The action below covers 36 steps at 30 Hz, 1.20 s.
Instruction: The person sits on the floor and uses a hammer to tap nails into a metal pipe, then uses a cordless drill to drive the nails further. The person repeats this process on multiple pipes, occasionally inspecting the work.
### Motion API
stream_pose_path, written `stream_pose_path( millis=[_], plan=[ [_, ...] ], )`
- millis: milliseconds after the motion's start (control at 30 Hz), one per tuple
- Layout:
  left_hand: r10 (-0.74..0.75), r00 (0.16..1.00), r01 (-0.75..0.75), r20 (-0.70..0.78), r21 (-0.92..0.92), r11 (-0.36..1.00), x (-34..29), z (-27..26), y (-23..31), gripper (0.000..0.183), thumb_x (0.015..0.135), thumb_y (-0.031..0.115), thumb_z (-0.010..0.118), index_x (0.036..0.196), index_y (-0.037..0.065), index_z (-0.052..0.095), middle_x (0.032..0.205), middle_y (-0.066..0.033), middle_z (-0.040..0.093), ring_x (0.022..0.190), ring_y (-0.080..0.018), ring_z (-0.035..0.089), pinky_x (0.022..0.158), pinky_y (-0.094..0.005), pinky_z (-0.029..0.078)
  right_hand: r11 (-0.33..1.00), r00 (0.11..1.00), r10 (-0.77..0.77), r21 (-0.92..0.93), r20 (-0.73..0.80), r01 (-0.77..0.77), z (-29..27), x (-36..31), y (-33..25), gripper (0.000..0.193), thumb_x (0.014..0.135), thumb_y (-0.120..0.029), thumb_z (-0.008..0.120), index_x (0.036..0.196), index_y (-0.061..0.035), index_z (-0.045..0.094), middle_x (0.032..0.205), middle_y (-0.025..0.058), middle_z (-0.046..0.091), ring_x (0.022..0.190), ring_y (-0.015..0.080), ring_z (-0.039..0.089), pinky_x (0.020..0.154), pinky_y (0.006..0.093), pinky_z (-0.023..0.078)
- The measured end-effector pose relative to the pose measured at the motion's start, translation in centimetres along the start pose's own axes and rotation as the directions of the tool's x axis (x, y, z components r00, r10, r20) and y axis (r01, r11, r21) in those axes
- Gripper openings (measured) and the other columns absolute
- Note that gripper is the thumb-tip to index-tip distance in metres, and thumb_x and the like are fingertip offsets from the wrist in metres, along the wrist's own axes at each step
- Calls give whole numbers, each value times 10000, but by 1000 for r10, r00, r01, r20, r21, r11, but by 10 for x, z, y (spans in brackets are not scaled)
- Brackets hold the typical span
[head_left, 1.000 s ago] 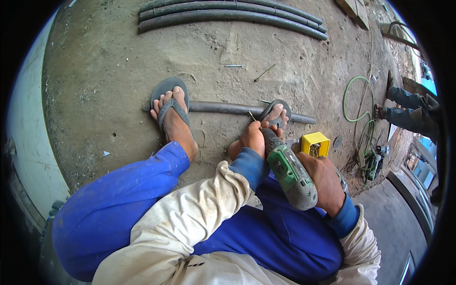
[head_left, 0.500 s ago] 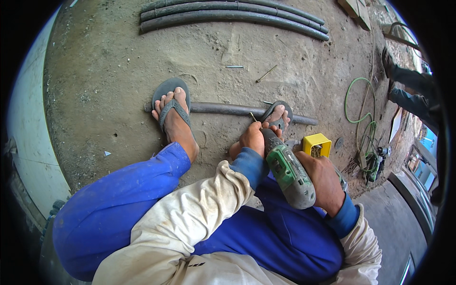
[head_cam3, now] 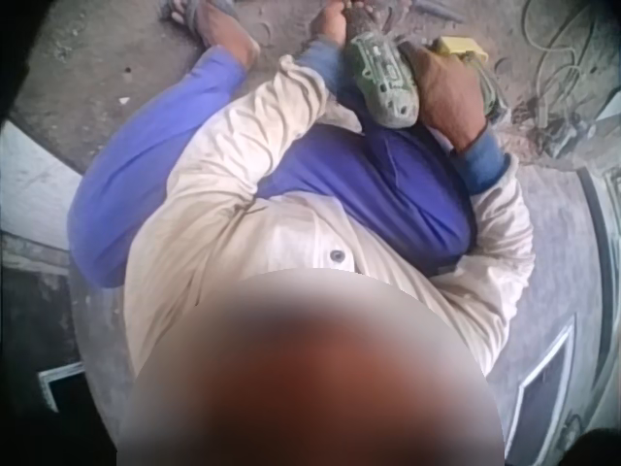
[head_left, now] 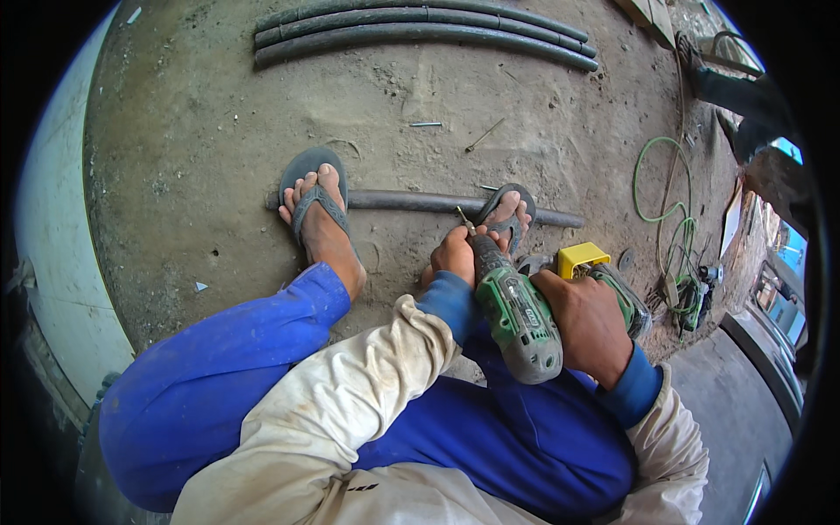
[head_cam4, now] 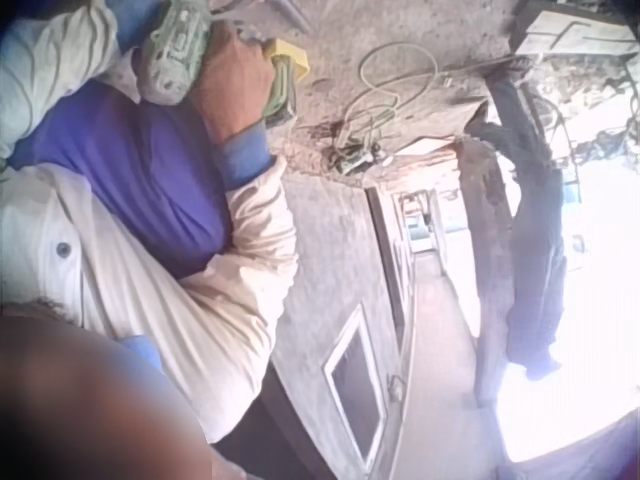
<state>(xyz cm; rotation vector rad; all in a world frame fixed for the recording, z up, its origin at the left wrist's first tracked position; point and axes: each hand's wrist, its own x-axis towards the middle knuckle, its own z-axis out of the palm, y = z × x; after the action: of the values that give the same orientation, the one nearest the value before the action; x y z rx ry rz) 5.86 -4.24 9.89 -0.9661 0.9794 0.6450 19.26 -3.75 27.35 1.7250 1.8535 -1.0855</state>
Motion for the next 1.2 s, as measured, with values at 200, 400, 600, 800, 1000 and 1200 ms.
stream_pose_path(
  millis=[200, 400, 600, 800, 1000, 1200],
  plan=[
    [8, 998, -4, 69, -61, 998, 12, 0, -1, 232, 1013, 165, 491, 1099, -20, 602, 984, -183, 668, 880, -310, 687, 846, -445, 626, 995, 1000, -28, 96, -1, 28, -1, 5, 3, 303, 784, -237, 778, 997, -51, 669, 803, 240, 719, 789, 457, 721, 733, 540, 566],
    [481, 751, -458, 453, 882, -114, 18, -15, 25, 202, 1002, 209, 572, 1052, 29, 648, 972, -189, 727, 834, -393, 714, 777, -474, 598, 993, 998, -58, 104, 6, 57, -2, 3, 6, 346, 785, -261, 790, 1043, -63, 672, 809, 236, 721, 788, 447, 726, 721, 527, 569],
    [142, 359, -101, 923, 189, -977, 31, -12, 87, 251, 881, 164, 732, 1123, 105, 703, 1175, -129, 637, 1188, -348, 573, 1014, -441, 472, 986, 993, -113, 117, -35, 116, 6, -2, 26, 373, 833, -290, 759, 1140, -92, 686, 846, 212, 736, 785, 421, 737, 713, 516, 575],
    [-60, 617, -111, 785, 12, -994, 41, 19, 115, 340, 854, 30, 709, 1188, 68, 656, 1176, -142, 619, 1176, -346, 591, 1025, -446, 485, 981, 980, -116, 136, -160, 138, 46, -23, 42, 380, 911, -229, 682, 1270, -105, 692, 847, 164, 722, 775, 380, 736, 699, 470, 569],
    [-119, 327, -226, 938, -44, -973, 15, 62, 111, 183, 916, 32, 654, 1096, 56, 636, 1115, -137, 594, 924, -342, 707, 814, -479, 571, 984, 880, -156, 12, -448, 180, 68, -34, 65, 433, 876, -229, 681, 1292, -113, 712, 762, 64, 626, 669, 272, 679, 623, 407, 542],
    [-64, -182, -178, 981, -97, -979, -22, 123, 86, 324, 797, 6, 817, 1057, 124, 665, 1038, -61, 596, 881, -285, 695, 717, -405, 576, 980, 725, -192, -87, -662, 180, 93, -9, 90, 503, 851, -185, 664, 1336, -60, 700, 791, 66, 591, 694, 253, 629, 661, 391, 505]
  ],
)
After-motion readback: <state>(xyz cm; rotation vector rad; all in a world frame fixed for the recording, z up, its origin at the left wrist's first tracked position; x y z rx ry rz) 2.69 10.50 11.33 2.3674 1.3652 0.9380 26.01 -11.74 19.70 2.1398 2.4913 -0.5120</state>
